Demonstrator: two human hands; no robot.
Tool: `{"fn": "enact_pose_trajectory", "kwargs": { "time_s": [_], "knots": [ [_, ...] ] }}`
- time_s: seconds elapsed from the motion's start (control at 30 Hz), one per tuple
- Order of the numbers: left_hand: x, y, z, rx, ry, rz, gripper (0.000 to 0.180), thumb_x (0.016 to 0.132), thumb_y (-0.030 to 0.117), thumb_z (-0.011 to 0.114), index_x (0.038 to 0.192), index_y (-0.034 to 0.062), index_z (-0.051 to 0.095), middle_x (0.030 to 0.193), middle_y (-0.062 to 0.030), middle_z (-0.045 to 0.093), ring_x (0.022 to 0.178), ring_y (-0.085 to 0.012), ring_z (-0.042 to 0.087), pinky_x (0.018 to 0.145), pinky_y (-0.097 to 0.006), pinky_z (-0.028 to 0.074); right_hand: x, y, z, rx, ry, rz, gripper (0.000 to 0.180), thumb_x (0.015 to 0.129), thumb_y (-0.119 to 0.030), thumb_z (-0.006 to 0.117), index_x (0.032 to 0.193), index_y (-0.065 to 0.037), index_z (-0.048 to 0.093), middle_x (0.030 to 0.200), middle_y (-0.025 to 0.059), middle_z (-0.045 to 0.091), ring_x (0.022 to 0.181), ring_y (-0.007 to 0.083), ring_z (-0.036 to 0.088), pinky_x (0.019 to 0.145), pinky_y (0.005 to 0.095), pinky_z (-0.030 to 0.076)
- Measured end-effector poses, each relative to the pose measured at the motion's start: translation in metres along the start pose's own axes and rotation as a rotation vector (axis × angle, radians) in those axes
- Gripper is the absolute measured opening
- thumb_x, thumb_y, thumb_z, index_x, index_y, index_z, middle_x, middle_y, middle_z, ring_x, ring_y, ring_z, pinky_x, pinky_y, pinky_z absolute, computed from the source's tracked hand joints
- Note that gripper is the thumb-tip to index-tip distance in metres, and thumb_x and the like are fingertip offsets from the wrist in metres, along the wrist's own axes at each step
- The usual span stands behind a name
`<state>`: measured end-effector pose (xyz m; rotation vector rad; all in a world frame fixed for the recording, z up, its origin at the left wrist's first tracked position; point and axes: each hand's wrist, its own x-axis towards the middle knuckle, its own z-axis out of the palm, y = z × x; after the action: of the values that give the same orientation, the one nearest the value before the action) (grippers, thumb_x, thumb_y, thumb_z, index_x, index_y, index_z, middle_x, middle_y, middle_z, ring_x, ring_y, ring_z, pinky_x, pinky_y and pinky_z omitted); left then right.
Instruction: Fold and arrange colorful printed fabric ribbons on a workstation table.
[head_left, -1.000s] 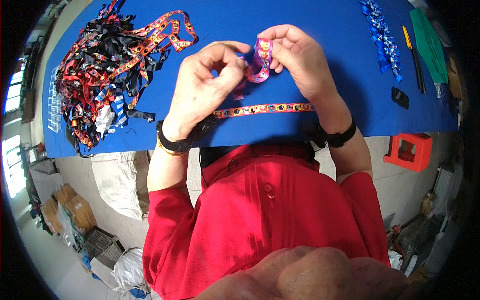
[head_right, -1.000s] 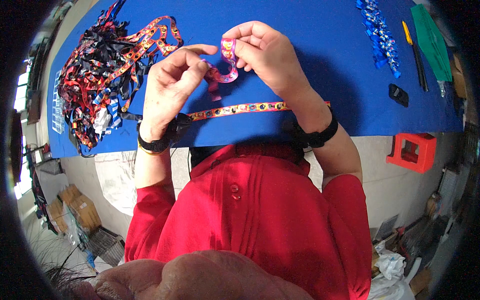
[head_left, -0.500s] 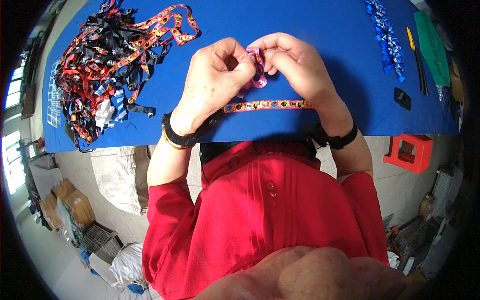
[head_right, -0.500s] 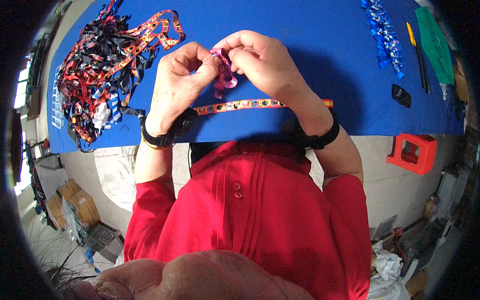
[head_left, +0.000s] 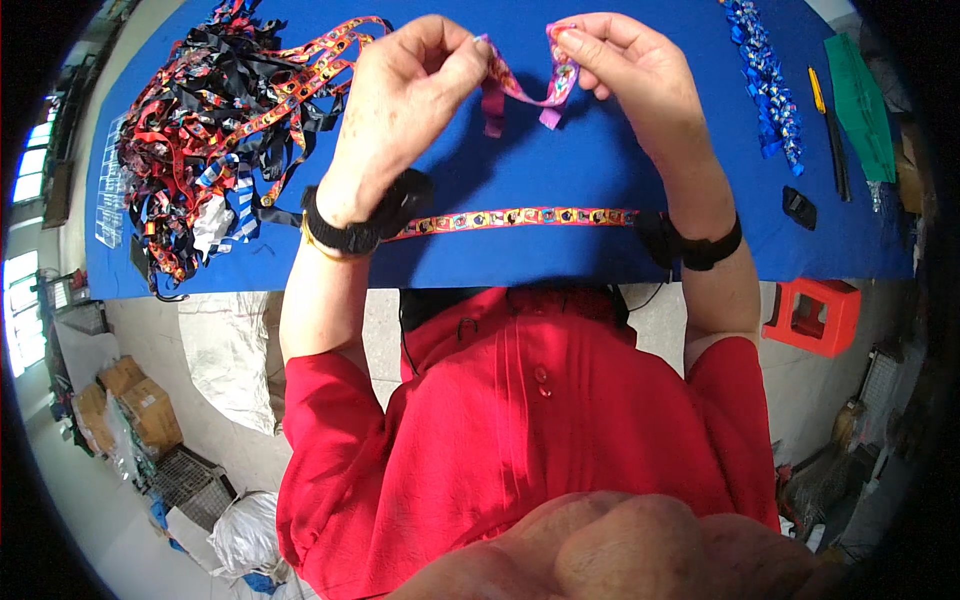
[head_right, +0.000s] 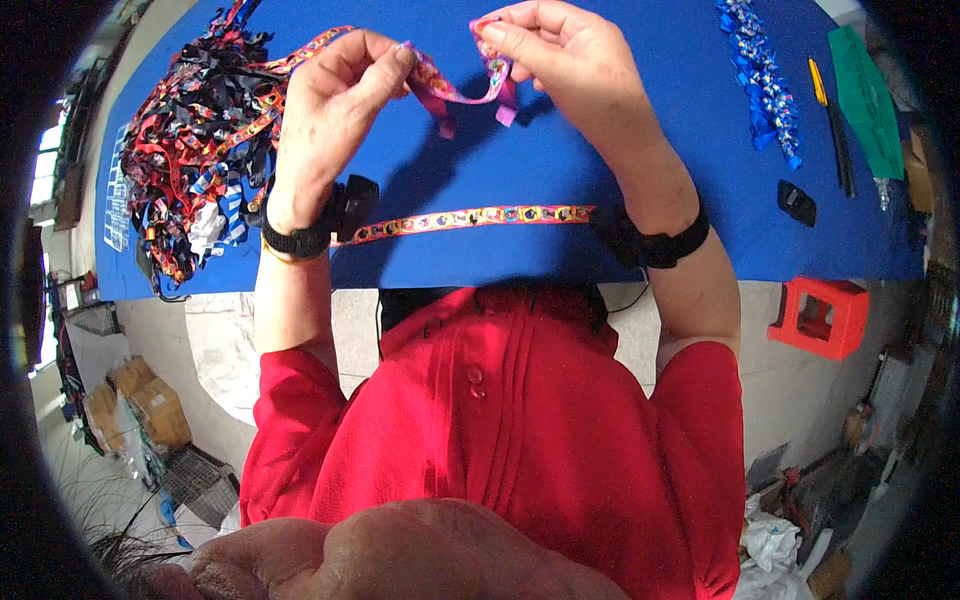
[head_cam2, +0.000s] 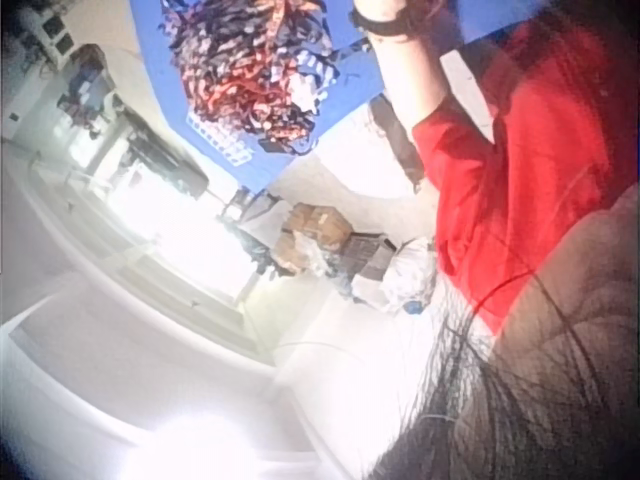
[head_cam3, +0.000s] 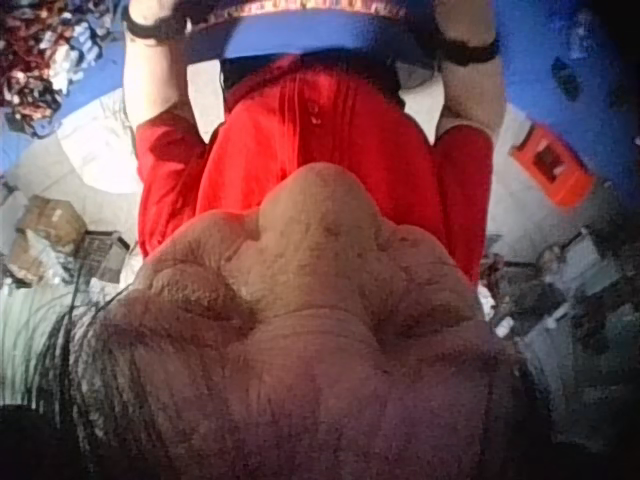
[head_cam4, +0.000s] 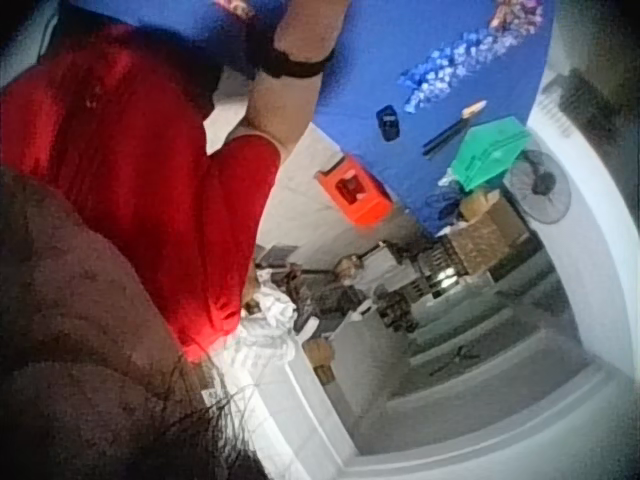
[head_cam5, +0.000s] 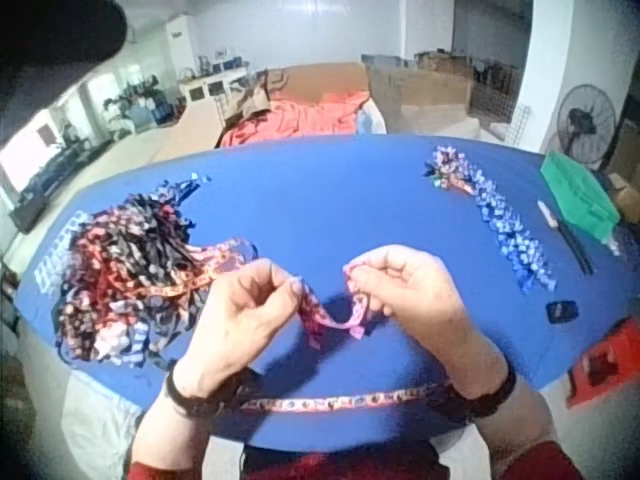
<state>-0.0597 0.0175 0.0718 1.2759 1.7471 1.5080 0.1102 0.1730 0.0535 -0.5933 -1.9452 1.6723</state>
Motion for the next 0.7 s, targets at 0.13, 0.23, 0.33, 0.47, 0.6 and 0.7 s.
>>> {"fn": "enact_pose_trajectory", "kwargs": {
  "time_s": [0.13, 0.23, 0.33, 0.47, 0.6, 0.7],
  "knots": [
    [0.025, 0.007, -0.007, -0.034, -0.029, 0.02, 0.021, 0.096, 0.024, 0.066, 0.093, 0.0033, 0.068, 0.093, -0.0049, 0.074, 0.077, -0.0065, 0.061, 0.07, -0.021, 0.046, 0.018, -0.009, -0.009, 0.03, 0.011, -0.07, 0.026, 0.096, -0.022, 0.068, 0.112, -0.003, 0.069, 0.092, -0.0021, 0.068, 0.074, 0.0012, 0.055, 0.064, 0.0155, 0.042],
    [0.037, 0.006, -0.004, -0.161, -0.026, 0.043, 0.017, 0.095, 0.017, 0.064, 0.094, 0.001, 0.067, 0.092, -0.008, 0.073, 0.078, -0.0097, 0.064, 0.072, -0.024, 0.05, 0.029, -0.015, -0.009, 0.099, -0.018, -0.134, 0.025, 0.096, -0.021, 0.067, 0.112, -0.002, 0.069, 0.094, -0.0017, 0.069, 0.078, 0.0022, 0.056, 0.07, 0.017, 0.044],
    [0.048, -0.004, 0.001, -0.313, -0.046, 0.073, 0.013, 0.095, 0.012, 0.064, 0.095, -0.0011, 0.067, 0.085, -0.0062, 0.071, 0.077, -0.0105, 0.064, 0.074, -0.026, 0.052, 0.034, -0.017, -0.008, 0.177, -0.05, -0.18, 0.021, 0.095, -0.012, 0.067, 0.111, 0.002, 0.069, 0.098, 0.0058, 0.071, 0.093, 0.0105, 0.065, 0.086, 0.0243, 0.052],
    [0.059, -0.01, 0.004, -0.312, -0.054, 0.074, 0.016, 0.095, 0.015, 0.066, 0.097, -0.0012, 0.068, 0.083, -0.0044, 0.07, 0.076, -0.0098, 0.063, 0.074, -0.025, 0.052, 0.048, -0.016, -0.011, 0.175, -0.036, -0.222, 0.022, 0.095, -0.013, 0.067, 0.11, 0.003, 0.068, 0.101, 0.0074, 0.071, 0.095, 0.012, 0.066, 0.087, 0.0251, 0.052],
    [0.073, -0.012, 0.006, -0.301, -0.053, 0.076, 0.017, 0.096, 0.015, 0.066, 0.097, -0.0017, 0.069, 0.084, -0.005, 0.07, 0.076, -0.0103, 0.064, 0.073, -0.025, 0.052, 0.063, -0.012, -0.018, 0.185, -0.063, -0.212, 0.021, 0.095, -0.013, 0.067, 0.11, 0.003, 0.068, 0.101, 0.0072, 0.071, 0.094, 0.0116, 0.066, 0.087, 0.0254, 0.053],
    [0.08, -0.017, 0.008, -0.27, -0.06, 0.047, 0.017, 0.096, 0.016, 0.066, 0.095, -0.0016, 0.068, 0.082, -0.0041, 0.069, 0.074, -0.0103, 0.064, 0.071, -0.026, 0.052, 0.069, -0.007, -0.016, 0.209, -0.1, -0.174, 0.02, 0.096, -0.012, 0.066, 0.109, 0.003, 0.068, 0.101, 0.007, 0.071, 0.093, 0.0112, 0.066, 0.086, 0.0252, 0.053]
  ]
}}
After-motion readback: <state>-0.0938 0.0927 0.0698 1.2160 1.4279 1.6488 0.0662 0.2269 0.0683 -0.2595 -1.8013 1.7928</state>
